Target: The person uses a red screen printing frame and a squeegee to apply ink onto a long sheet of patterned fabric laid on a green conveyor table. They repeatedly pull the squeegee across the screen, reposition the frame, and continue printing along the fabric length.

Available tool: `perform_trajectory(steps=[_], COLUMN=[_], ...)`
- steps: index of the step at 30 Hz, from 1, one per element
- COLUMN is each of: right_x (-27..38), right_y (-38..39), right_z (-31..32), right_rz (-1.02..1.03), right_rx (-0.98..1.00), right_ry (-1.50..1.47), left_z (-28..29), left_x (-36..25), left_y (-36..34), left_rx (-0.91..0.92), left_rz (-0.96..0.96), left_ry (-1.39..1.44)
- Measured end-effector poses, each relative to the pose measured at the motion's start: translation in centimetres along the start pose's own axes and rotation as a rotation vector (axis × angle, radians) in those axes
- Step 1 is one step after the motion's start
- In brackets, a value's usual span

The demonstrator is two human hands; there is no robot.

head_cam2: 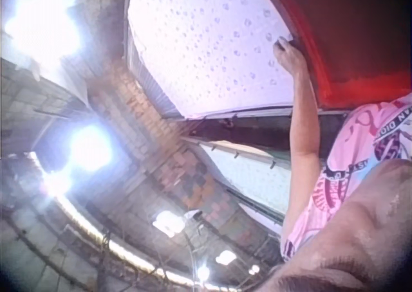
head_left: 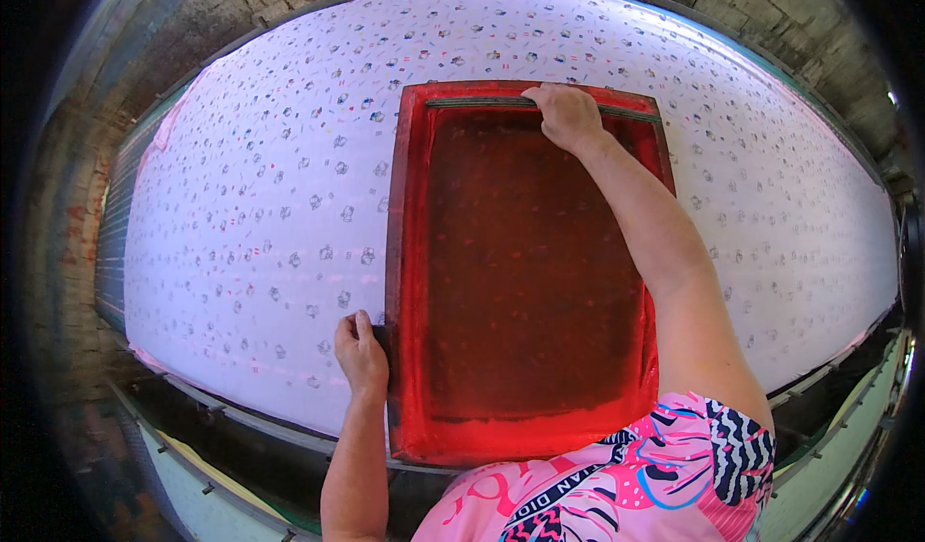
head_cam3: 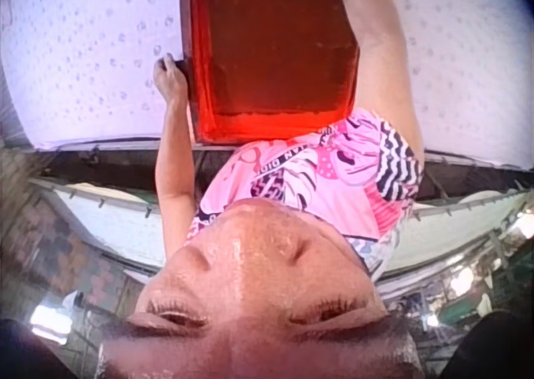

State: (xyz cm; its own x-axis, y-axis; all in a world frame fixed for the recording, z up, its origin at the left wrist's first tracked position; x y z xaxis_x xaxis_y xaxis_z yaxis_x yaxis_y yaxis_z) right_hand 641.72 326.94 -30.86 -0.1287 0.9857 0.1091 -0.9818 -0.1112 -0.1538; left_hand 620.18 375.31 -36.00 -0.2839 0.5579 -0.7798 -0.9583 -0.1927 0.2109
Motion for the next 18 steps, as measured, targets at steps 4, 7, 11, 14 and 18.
perform_trajectory(steps=[4, 7, 11, 14, 18], right_x=[-0.9, -1.6, -2.3, -0.7, 0.7], right_y=[0.0, 0.1, 0.5, -0.4, 1.1], right_z=[-0.4, -0.5, -0.8, -0.1, 0.6], right_rz=[-0.016, -0.008, -0.034, -0.045, -0.164], right_rx=[0.040, 0.063, 0.071, 0.149, 0.244], right_ry=[-0.011, -0.005, 0.040, 0.048, 0.039], left_z=[0.2, 0.4, -0.4, 0.4, 0.2], left_x=[-0.3, -1.2, -1.7, -0.2, -0.8], left_y=[0.8, 1.1, 0.6, 0.4, 0.5], left_rx=[-0.012, -0.005, -0.005, -0.012, 0.022], left_rz=[-0.007, -0.007, -0.037, -0.045, -0.037], left_ry=[-0.027, 0.016, 0.029, -0.024, 0.018])
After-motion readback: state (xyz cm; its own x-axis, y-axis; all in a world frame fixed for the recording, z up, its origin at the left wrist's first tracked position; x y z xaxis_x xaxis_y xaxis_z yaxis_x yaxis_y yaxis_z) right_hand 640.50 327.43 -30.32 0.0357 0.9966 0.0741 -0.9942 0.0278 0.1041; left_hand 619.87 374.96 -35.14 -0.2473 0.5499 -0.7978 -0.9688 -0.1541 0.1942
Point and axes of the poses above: each hand's wrist, its own y-axis away from the middle knuckle, its own z-axis out of the back of the hand, x = y × z, the point moved 4 cm from there along -y, towards the middle knuckle, and after that the axes turned 10 degrees about x, right-handed, at the moved point
